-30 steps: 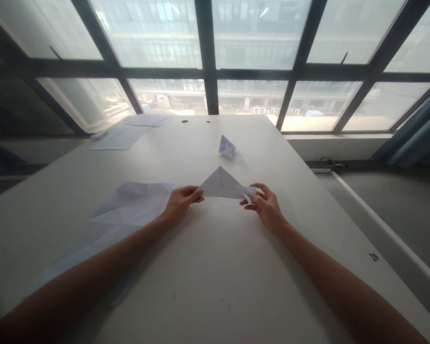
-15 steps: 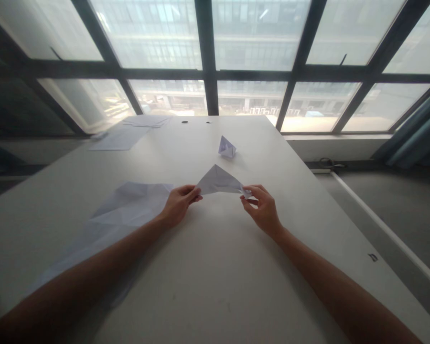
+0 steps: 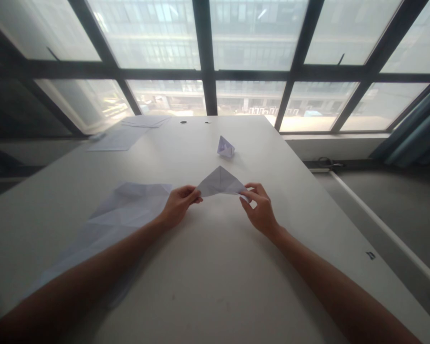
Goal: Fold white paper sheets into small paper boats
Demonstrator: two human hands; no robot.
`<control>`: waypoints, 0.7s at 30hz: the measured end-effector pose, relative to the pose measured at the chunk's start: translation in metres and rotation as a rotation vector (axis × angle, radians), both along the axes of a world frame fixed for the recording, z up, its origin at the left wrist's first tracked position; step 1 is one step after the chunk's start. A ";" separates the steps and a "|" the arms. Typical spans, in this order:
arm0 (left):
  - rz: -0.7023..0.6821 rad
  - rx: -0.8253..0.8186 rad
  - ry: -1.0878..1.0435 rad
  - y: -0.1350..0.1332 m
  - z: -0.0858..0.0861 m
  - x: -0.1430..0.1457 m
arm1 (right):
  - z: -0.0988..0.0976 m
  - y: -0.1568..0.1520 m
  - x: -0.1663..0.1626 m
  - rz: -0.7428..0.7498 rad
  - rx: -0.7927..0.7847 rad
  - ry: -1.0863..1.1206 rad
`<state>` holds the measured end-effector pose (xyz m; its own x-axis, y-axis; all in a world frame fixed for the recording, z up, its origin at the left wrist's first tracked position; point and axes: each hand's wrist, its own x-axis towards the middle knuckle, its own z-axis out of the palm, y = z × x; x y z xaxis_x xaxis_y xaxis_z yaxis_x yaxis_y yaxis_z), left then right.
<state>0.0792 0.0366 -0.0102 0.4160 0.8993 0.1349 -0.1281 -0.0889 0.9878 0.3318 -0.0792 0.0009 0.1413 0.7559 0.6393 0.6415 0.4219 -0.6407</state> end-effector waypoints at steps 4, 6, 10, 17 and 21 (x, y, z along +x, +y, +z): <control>0.002 0.030 0.025 -0.001 0.000 0.000 | -0.001 0.001 0.000 -0.020 -0.030 0.044; -0.002 0.044 0.042 -0.002 0.001 0.001 | -0.003 0.002 0.001 -0.004 -0.051 0.163; -0.020 0.074 0.086 -0.004 0.005 0.002 | -0.008 0.004 0.000 0.039 -0.095 0.506; -0.039 0.093 0.133 -0.009 0.014 0.003 | -0.009 0.007 -0.004 0.003 -0.061 0.767; -0.044 0.099 0.112 -0.010 0.015 0.002 | -0.012 0.008 -0.002 -0.020 -0.041 0.725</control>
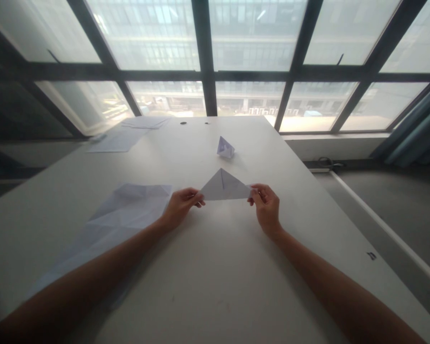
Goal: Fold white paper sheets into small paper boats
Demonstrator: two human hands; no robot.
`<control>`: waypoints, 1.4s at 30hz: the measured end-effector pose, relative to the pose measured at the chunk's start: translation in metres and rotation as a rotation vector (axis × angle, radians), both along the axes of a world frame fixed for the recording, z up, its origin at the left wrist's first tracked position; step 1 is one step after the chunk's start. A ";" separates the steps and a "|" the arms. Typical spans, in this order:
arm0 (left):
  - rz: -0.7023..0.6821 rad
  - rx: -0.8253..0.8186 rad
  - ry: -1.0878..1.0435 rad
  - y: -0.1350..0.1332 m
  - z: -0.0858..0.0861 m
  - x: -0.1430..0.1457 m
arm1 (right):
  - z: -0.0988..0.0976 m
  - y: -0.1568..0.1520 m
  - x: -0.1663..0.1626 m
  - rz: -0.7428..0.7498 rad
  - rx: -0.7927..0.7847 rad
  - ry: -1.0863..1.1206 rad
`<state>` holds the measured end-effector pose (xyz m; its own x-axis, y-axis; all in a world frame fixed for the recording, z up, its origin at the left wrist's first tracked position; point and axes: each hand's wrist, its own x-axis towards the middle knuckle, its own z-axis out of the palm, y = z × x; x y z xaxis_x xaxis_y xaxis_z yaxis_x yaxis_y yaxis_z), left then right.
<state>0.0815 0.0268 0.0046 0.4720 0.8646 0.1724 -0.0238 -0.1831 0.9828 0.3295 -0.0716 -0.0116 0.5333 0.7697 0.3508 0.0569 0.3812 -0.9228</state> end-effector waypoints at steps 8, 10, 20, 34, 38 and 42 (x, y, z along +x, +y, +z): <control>0.037 0.017 -0.042 0.000 -0.001 0.000 | 0.002 0.000 0.001 0.026 -0.085 -0.142; 0.051 0.016 -0.034 0.000 -0.001 0.000 | 0.003 0.001 0.001 0.012 -0.077 -0.138; 0.071 0.152 0.159 0.004 0.003 0.000 | -0.002 0.003 0.009 0.056 -0.174 -0.071; -0.166 0.575 0.600 -0.001 -0.007 0.000 | -0.004 0.008 0.022 -0.035 -0.334 -0.589; -0.156 0.507 0.550 0.001 -0.005 -0.002 | 0.001 0.007 0.021 0.075 -0.275 -0.361; -0.046 0.511 0.505 0.000 -0.007 0.000 | 0.003 0.007 0.020 0.157 -0.273 -0.157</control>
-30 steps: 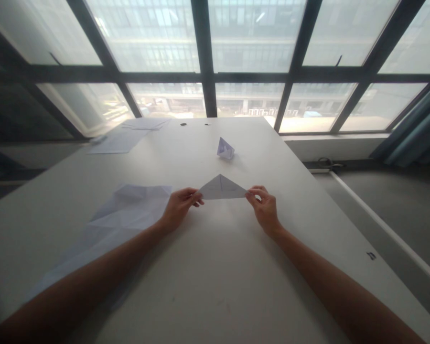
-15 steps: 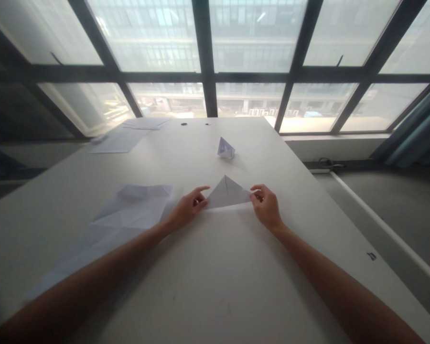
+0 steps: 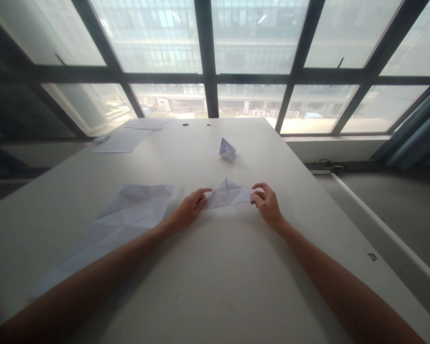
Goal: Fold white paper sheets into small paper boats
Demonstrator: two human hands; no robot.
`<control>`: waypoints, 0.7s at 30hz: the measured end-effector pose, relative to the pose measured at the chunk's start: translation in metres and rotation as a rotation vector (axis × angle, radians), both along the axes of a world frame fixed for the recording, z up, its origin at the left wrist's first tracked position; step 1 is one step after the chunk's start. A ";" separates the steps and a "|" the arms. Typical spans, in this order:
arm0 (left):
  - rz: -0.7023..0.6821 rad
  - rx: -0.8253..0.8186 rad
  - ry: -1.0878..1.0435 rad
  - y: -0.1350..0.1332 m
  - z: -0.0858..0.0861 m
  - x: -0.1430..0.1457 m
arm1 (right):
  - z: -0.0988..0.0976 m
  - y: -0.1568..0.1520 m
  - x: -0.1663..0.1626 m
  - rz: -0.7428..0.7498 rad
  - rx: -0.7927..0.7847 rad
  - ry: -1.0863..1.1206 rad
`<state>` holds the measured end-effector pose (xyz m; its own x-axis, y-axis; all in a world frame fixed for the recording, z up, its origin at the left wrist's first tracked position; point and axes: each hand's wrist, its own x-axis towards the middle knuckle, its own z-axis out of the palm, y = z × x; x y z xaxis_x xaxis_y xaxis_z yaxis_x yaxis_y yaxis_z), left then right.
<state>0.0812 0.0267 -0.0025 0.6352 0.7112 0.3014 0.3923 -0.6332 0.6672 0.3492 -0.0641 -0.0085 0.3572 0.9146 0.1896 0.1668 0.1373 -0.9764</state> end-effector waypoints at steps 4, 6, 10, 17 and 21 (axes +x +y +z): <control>-0.001 0.064 0.061 -0.001 -0.002 0.002 | -0.001 -0.001 0.001 -0.009 0.003 -0.252; -0.062 0.102 0.122 0.000 -0.002 0.002 | 0.000 -0.003 0.002 -0.014 -0.039 -0.547; -0.153 0.228 0.237 0.000 0.002 0.001 | 0.005 -0.006 0.000 -0.015 -0.180 -1.012; -0.086 0.474 0.423 -0.009 0.013 -0.002 | 0.014 -0.011 -0.007 -0.097 -0.129 -1.338; -0.086 0.391 0.287 -0.007 0.008 -0.002 | 0.013 -0.015 -0.008 0.025 -0.088 -1.292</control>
<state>0.0788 0.0201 0.0058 0.7831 0.5209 0.3397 0.4606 -0.8529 0.2459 0.3413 -0.0791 0.0043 -0.0554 0.9452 0.3216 0.9883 0.0978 -0.1173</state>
